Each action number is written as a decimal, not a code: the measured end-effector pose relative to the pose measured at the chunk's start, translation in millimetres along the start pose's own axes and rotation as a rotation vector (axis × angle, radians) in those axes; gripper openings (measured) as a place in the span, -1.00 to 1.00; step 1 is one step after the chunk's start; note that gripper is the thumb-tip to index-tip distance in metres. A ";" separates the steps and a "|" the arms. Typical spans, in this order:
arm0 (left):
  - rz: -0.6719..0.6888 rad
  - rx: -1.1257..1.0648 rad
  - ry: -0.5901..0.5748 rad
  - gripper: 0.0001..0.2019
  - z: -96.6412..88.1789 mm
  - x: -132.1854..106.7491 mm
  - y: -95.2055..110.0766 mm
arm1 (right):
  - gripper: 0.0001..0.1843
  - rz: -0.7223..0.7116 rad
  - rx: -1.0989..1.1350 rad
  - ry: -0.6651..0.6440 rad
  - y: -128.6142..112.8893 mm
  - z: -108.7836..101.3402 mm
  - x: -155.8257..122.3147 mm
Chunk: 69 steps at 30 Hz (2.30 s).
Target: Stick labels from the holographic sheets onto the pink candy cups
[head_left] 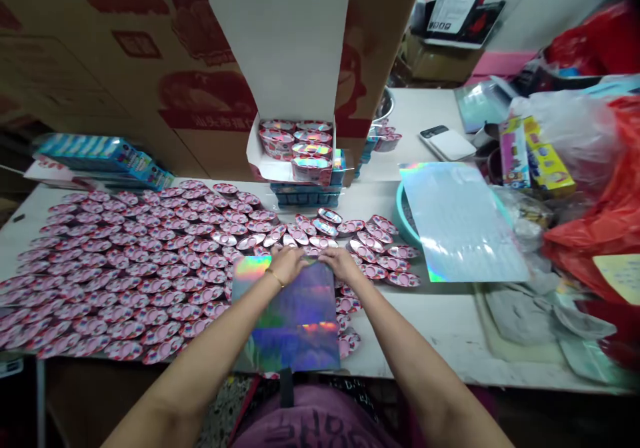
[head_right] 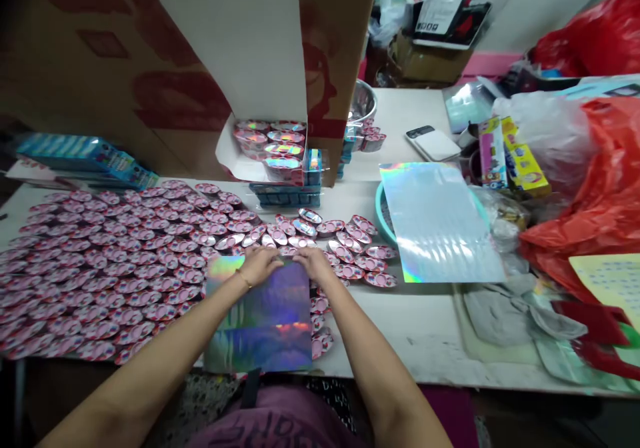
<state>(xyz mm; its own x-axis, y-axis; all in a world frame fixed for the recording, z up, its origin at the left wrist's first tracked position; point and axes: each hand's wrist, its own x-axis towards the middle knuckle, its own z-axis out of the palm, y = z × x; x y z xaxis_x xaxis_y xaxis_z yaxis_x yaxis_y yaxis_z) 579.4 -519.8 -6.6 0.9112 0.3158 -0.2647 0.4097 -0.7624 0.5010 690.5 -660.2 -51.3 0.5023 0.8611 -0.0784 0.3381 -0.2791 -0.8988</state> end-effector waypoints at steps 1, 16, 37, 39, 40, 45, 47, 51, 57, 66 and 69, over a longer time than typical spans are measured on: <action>-0.026 -0.009 -0.023 -0.82 5.9 5.9 4.2 | -0.81 -0.023 -0.071 0.034 1.9 -2.5 -3.8; -0.133 -0.133 -0.063 -0.75 31.2 14.0 3.0 | -0.70 -0.374 -0.693 0.134 24.0 6.8 -45.9; -0.318 -1.247 0.053 -0.63 44.2 66.1 34.9 | -0.74 0.478 0.786 0.678 9.6 -39.6 2.4; -0.328 -1.168 0.137 -0.68 49.9 79.7 39.4 | -0.72 0.429 0.690 0.743 16.4 -43.9 7.8; -0.328 -1.085 0.177 -0.70 53.0 87.3 42.2 | -0.72 0.401 0.600 0.788 21.2 -46.6 11.0; -0.289 -0.568 0.323 -0.72 64.3 117.6 61.5 | -0.79 0.297 -0.042 0.919 48.1 -62.2 26.8; -0.287 -0.419 0.342 -0.70 66.8 121.7 69.1 | -0.81 0.315 -0.223 0.896 54.5 -66.3 30.4; -0.325 -0.267 0.338 -0.68 70.7 122.5 79.6 | -0.82 0.375 -0.413 0.811 58.8 -69.1 32.3; -0.386 -0.127 0.253 -0.76 70.2 126.5 85.2 | -0.82 0.407 -0.487 0.731 59.7 -71.1 35.1; -0.415 -0.028 0.189 -0.75 63.6 128.0 88.3 | -0.86 0.500 -0.530 0.668 53.7 -80.5 42.2; -0.416 0.005 0.173 -0.77 62.7 128.2 89.0 | -0.88 0.511 -0.542 0.655 52.0 -81.5 41.3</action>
<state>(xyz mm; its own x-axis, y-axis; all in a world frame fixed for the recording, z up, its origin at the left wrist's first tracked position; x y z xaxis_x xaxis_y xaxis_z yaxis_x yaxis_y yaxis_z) 729.9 -582.6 -47.7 0.6634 0.6852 -0.3006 0.7426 -0.5536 0.3769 793.7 -673.7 -66.1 0.9746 0.2240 -0.0010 0.1946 -0.8486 -0.4919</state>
